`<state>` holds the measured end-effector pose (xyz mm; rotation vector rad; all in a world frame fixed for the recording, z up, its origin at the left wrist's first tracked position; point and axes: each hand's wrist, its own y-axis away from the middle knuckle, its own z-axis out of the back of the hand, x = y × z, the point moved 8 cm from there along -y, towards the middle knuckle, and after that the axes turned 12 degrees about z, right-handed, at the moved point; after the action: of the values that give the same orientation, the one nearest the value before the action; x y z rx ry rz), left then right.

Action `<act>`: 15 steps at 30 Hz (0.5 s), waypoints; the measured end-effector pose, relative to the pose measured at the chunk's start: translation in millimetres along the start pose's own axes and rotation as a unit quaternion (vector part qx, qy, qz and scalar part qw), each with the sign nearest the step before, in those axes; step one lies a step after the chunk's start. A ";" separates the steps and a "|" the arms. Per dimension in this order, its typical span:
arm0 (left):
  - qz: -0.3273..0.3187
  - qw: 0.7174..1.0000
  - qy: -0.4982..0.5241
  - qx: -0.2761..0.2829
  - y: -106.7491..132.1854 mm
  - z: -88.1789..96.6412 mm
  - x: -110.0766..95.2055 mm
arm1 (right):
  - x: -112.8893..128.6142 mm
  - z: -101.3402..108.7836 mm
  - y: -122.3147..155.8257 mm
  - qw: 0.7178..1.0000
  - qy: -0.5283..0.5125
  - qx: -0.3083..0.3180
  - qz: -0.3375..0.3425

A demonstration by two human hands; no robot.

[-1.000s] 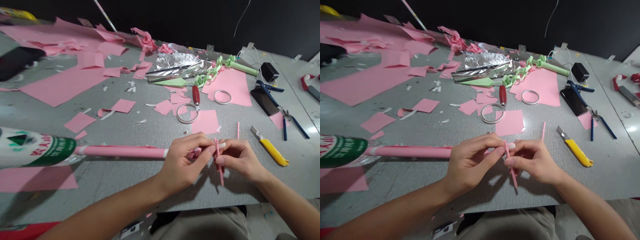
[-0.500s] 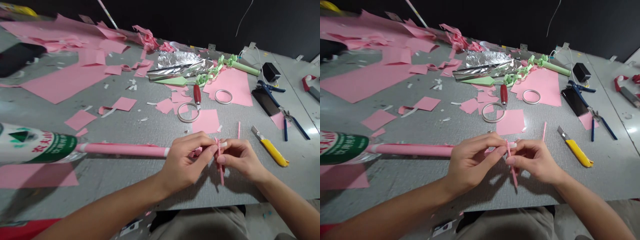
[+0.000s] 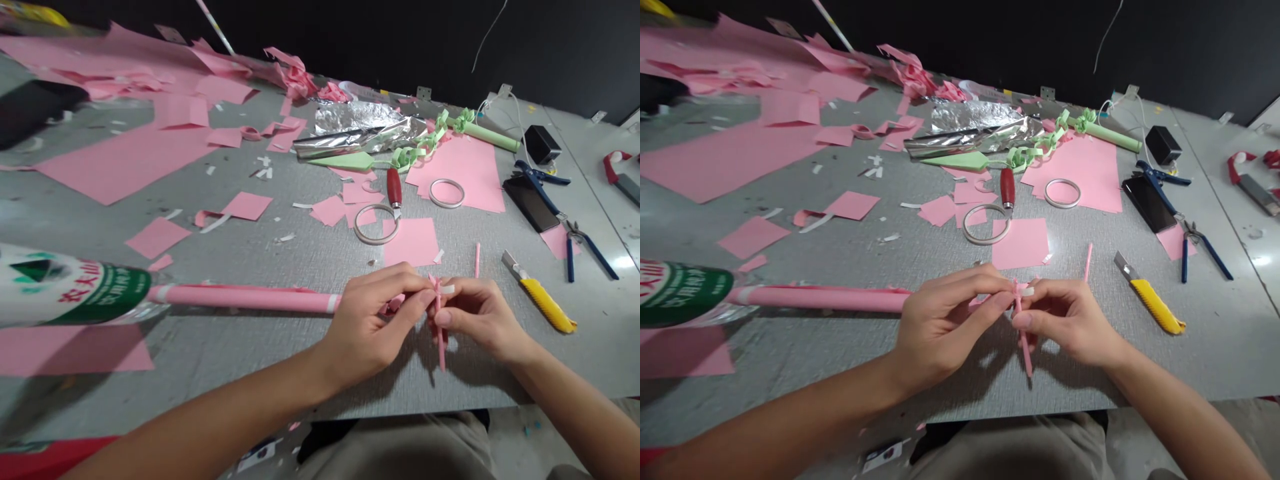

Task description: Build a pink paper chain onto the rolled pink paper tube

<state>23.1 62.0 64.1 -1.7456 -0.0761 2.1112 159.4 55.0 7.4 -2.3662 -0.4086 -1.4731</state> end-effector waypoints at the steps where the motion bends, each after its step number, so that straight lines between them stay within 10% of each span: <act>1: 0.000 1.000 0.000 0.001 0.1 -0.1 0.1 | 0.0 0.0 0.2 1.000 -0.002 0.000 0.000; 15: 0.002 1.000 -0.001 0.009 -0.1 -1.2 0.7 | -2.9 2.1 1.7 1.000 0.012 -0.009 -0.024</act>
<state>24.1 62.1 63.2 -1.7342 -0.0537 2.1109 160.5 54.1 3.8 -2.3668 -0.4506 -1.5314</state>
